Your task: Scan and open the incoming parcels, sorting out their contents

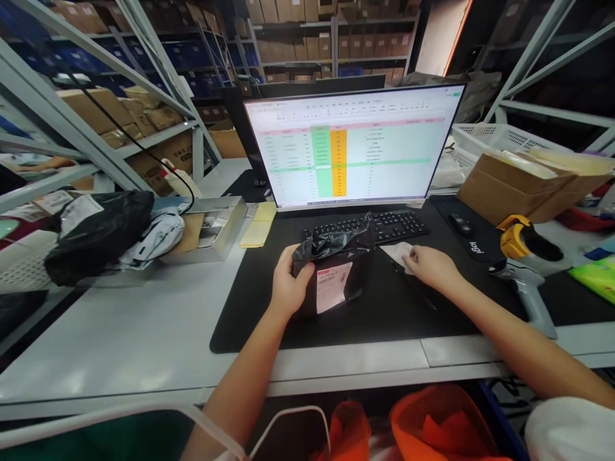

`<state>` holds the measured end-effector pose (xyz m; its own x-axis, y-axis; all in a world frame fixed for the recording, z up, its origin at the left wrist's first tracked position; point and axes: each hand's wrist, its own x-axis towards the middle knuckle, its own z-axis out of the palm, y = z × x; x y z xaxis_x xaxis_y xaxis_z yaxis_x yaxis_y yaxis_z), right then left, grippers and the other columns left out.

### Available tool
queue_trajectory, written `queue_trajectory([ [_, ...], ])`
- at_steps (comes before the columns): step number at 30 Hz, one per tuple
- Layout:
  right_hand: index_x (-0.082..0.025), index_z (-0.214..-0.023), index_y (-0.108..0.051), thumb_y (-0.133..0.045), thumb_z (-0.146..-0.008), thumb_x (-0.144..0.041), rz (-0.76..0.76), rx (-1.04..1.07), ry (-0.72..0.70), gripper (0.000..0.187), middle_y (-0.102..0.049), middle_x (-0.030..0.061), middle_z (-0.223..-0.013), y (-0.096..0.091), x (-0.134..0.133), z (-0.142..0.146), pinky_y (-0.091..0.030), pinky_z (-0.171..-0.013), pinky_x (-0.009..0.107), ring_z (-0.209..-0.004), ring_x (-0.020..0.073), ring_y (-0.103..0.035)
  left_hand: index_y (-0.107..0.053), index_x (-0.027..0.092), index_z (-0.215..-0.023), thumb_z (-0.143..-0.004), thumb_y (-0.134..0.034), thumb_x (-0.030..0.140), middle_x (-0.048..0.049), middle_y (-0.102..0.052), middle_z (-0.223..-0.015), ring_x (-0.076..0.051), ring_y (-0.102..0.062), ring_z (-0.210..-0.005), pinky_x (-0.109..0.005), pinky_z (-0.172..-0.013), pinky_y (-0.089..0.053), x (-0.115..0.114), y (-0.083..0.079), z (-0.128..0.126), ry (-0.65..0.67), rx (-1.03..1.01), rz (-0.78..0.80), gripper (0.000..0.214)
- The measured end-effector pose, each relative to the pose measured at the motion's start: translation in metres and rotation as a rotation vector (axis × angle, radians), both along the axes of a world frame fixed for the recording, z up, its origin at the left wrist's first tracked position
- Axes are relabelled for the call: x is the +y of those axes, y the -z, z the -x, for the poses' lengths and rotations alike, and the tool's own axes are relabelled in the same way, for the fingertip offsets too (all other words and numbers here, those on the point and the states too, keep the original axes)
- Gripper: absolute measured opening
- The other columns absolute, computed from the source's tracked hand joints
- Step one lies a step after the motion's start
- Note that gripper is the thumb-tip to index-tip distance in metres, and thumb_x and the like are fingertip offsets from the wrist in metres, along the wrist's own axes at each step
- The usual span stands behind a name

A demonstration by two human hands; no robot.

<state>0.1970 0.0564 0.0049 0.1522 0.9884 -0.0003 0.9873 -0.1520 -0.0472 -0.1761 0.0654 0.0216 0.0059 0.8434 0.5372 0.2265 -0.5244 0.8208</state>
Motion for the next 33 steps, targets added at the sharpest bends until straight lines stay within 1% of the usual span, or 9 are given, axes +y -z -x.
queue_trajectory([
  [3, -0.015, -0.105, -0.074, -0.054, -0.106, -0.054, 0.163, -0.035, -0.025, 0.044, -0.077, 0.0173, -0.103, 0.008, -0.043, 0.001, -0.049, -0.077, 0.036, -0.098, 0.0334, -0.074, -0.077, 0.023, -0.101, -0.091, -0.071, 0.041, -0.0042, -0.075, -0.101, -0.026, -0.071, -0.1, -0.036, -0.095, -0.057, -0.005, -0.002, -0.005, -0.103, -0.034, 0.021, 0.022],
  [9, -0.013, -0.106, -0.072, -0.052, -0.105, -0.032, 0.098, -0.011, -0.068, 0.028, -0.077, 0.018, -0.103, 0.019, -0.07, 0.0, -0.049, -0.077, 0.034, -0.094, 0.0307, -0.074, -0.074, 0.017, -0.091, -0.087, -0.077, 0.051, -0.002, -0.071, -0.083, -0.02, -0.067, -0.08, -0.03, -0.08, -0.056, 0.01, 0.01, -0.007, -0.222, -0.183, 0.108, 0.034],
  [14, -0.016, -0.108, -0.071, -0.049, -0.1, -0.034, -0.17, 0.207, -0.003, 0.029, -0.077, 0.0136, -0.092, 0.011, -0.095, -0.031, -0.048, -0.074, 0.034, -0.086, 0.0302, -0.073, -0.072, 0.017, -0.099, -0.101, -0.06, 0.052, -0.0048, -0.075, -0.093, -0.02, -0.071, -0.09, -0.033, -0.089, -0.055, 0.0, -0.001, -0.012, -0.325, -0.069, -0.23, 0.037],
  [17, -0.016, -0.113, -0.071, -0.048, -0.099, -0.041, -0.389, 0.327, 0.01, 0.037, -0.077, 0.0133, -0.091, 0.001, -0.116, -0.046, -0.051, -0.074, 0.036, -0.085, 0.0313, -0.073, -0.07, 0.02, -0.095, -0.099, -0.061, 0.032, -0.0049, -0.077, -0.098, -0.021, -0.073, -0.096, -0.038, -0.098, -0.053, -0.037, -0.009, -0.027, -0.059, 0.265, -0.66, 0.015],
  [19, -0.016, -0.116, -0.072, -0.048, -0.1, -0.044, -0.501, 0.369, -0.034, 0.04, -0.078, 0.0147, -0.1, -0.005, -0.128, -0.049, -0.054, -0.082, 0.038, -0.093, 0.0315, -0.074, -0.071, 0.021, -0.098, -0.095, -0.062, 0.021, -0.0057, -0.079, -0.103, -0.023, -0.073, -0.107, -0.044, -0.108, -0.048, -0.069, -0.007, -0.04, 0.2, 0.542, -0.783, 0.01],
  [22, -0.017, -0.119, -0.074, -0.049, -0.102, -0.045, -0.546, 0.406, -0.145, 0.041, -0.078, 0.0151, -0.114, -0.013, -0.143, -0.047, -0.056, -0.094, 0.04, -0.106, 0.0307, -0.074, -0.073, 0.019, -0.104, -0.098, -0.065, 0.029, -0.0105, -0.078, -0.119, -0.028, -0.067, -0.127, -0.049, -0.117, -0.042, -0.11, 0.006, -0.055, 0.484, 0.849, -0.675, 0.014],
  [26, -0.019, -0.12, -0.077, -0.052, -0.103, -0.046, -0.374, 0.44, -0.276, 0.04, -0.078, 0.012, -0.111, -0.022, -0.162, -0.041, -0.058, -0.092, 0.04, -0.102, 0.0285, -0.074, -0.074, 0.021, -0.112, -0.1, -0.068, 0.046, -0.0139, -0.073, -0.133, -0.03, -0.06, -0.139, -0.049, -0.123, -0.042, -0.124, 0.02, -0.039, 0.708, 0.817, -0.486, 0.029],
  [30, -0.021, -0.129, -0.075, -0.055, -0.102, -0.051, -0.123, 0.48, -0.234, 0.046, -0.078, 0.0064, -0.094, -0.031, -0.176, -0.037, -0.056, -0.066, 0.035, -0.06, 0.0198, -0.066, -0.072, 0.021, -0.122, -0.097, -0.069, 0.039, -0.0145, -0.068, -0.138, -0.032, -0.057, -0.14, -0.053, -0.121, -0.044, -0.099, 0.029, 0.008, 0.198, 0.687, -0.227, 0.03],
  [33, -0.021, -0.129, -0.073, -0.066, -0.095, -0.055, -0.022, 0.502, -0.258, 0.048, -0.076, 0.0039, -0.089, -0.037, -0.176, -0.03, -0.053, -0.06, 0.032, -0.058, 0.0189, -0.065, -0.07, 0.018, -0.123, -0.093, -0.066, 0.046, -0.0136, -0.07, -0.127, -0.03, -0.066, -0.117, -0.047, -0.105, -0.052, -0.082, 0.034, 0.03, -0.107, 0.618, 0.161, 0.041],
])
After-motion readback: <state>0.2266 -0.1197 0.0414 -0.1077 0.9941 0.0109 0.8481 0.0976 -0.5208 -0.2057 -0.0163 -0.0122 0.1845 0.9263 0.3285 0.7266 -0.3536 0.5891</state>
